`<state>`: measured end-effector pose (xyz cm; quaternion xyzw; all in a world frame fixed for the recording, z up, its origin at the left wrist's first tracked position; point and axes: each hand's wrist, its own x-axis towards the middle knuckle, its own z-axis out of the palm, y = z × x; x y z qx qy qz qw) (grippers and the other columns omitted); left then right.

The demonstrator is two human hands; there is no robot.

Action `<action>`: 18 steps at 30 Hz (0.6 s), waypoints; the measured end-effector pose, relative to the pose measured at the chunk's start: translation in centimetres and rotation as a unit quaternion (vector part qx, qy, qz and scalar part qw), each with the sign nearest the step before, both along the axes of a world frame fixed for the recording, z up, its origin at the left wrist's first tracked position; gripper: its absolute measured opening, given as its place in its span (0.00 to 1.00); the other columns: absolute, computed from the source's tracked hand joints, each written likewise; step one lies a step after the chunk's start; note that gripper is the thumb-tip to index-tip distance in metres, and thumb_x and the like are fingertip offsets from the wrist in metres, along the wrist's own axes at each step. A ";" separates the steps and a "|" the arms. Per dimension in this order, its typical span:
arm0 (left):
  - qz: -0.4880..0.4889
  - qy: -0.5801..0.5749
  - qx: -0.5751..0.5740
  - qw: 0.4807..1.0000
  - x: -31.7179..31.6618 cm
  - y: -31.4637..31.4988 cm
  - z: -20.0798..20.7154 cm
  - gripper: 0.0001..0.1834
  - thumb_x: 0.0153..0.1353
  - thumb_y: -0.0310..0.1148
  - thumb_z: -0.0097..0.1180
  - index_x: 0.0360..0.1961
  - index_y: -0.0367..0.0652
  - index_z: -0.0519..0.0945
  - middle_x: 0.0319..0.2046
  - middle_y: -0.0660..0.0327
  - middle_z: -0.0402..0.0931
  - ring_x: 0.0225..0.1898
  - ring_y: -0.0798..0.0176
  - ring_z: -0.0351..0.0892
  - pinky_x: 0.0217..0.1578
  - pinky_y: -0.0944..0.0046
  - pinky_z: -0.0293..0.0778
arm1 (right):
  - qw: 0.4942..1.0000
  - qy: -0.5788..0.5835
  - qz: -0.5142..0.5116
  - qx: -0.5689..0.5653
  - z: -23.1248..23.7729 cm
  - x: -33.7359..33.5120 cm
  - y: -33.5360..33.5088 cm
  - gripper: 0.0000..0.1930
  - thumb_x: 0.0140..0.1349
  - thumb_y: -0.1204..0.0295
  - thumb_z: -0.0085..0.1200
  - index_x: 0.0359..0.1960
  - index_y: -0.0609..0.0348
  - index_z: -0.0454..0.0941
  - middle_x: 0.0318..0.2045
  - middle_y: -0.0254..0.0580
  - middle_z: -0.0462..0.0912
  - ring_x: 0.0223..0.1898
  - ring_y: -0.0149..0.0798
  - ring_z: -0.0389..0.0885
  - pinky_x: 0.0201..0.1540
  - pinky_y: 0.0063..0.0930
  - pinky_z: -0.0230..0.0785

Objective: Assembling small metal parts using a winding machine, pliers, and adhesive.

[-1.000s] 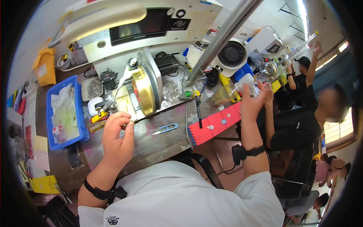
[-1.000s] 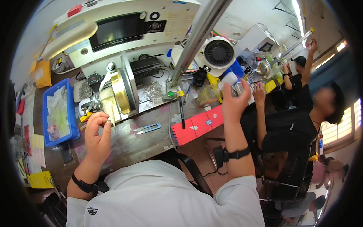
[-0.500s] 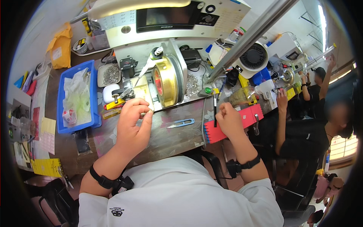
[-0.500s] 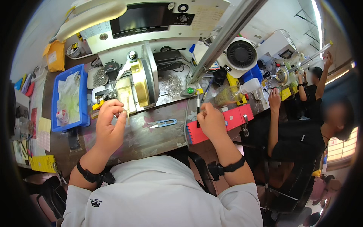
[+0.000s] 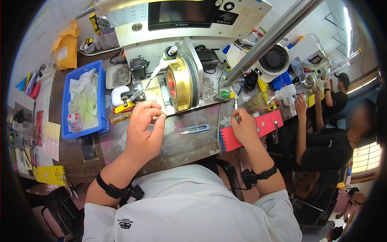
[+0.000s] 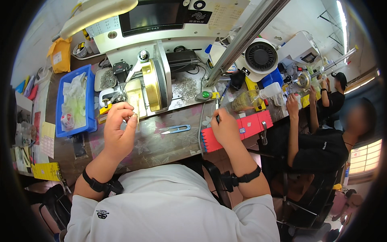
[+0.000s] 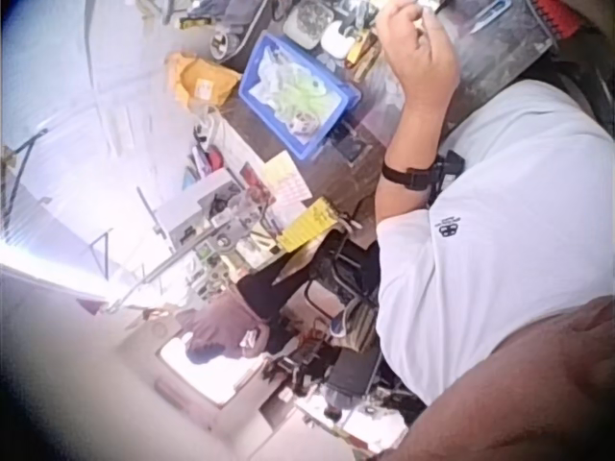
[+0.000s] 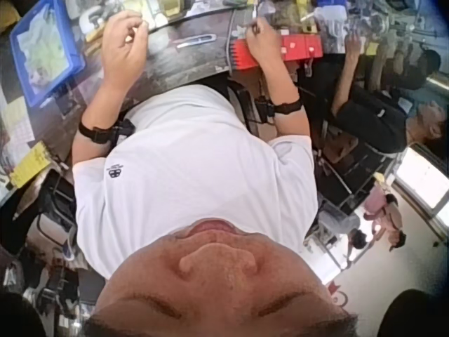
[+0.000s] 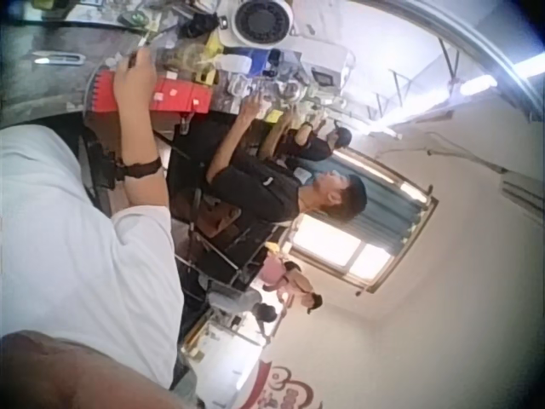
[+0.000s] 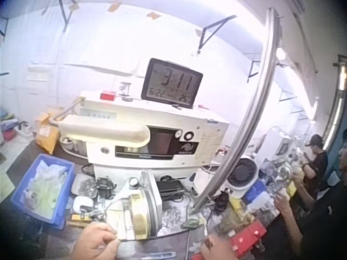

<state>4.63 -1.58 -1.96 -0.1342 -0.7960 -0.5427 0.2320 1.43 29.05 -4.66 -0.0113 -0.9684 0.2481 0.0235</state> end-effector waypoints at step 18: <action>-0.009 -0.015 0.036 0.999 -0.6 -0.6 -0.7 0.05 0.54 0.22 0.56 0.32 0.38 0.74 0.39 0.57 0.70 0.41 0.57 0.70 0.41 0.62 0.68 | 0.976 0.021 -0.050 -0.213 1.3 5.0 2.2 0.09 0.68 0.70 0.45 0.37 0.65 0.73 0.20 0.34 0.74 0.22 0.23 0.69 0.26 0.18 0.62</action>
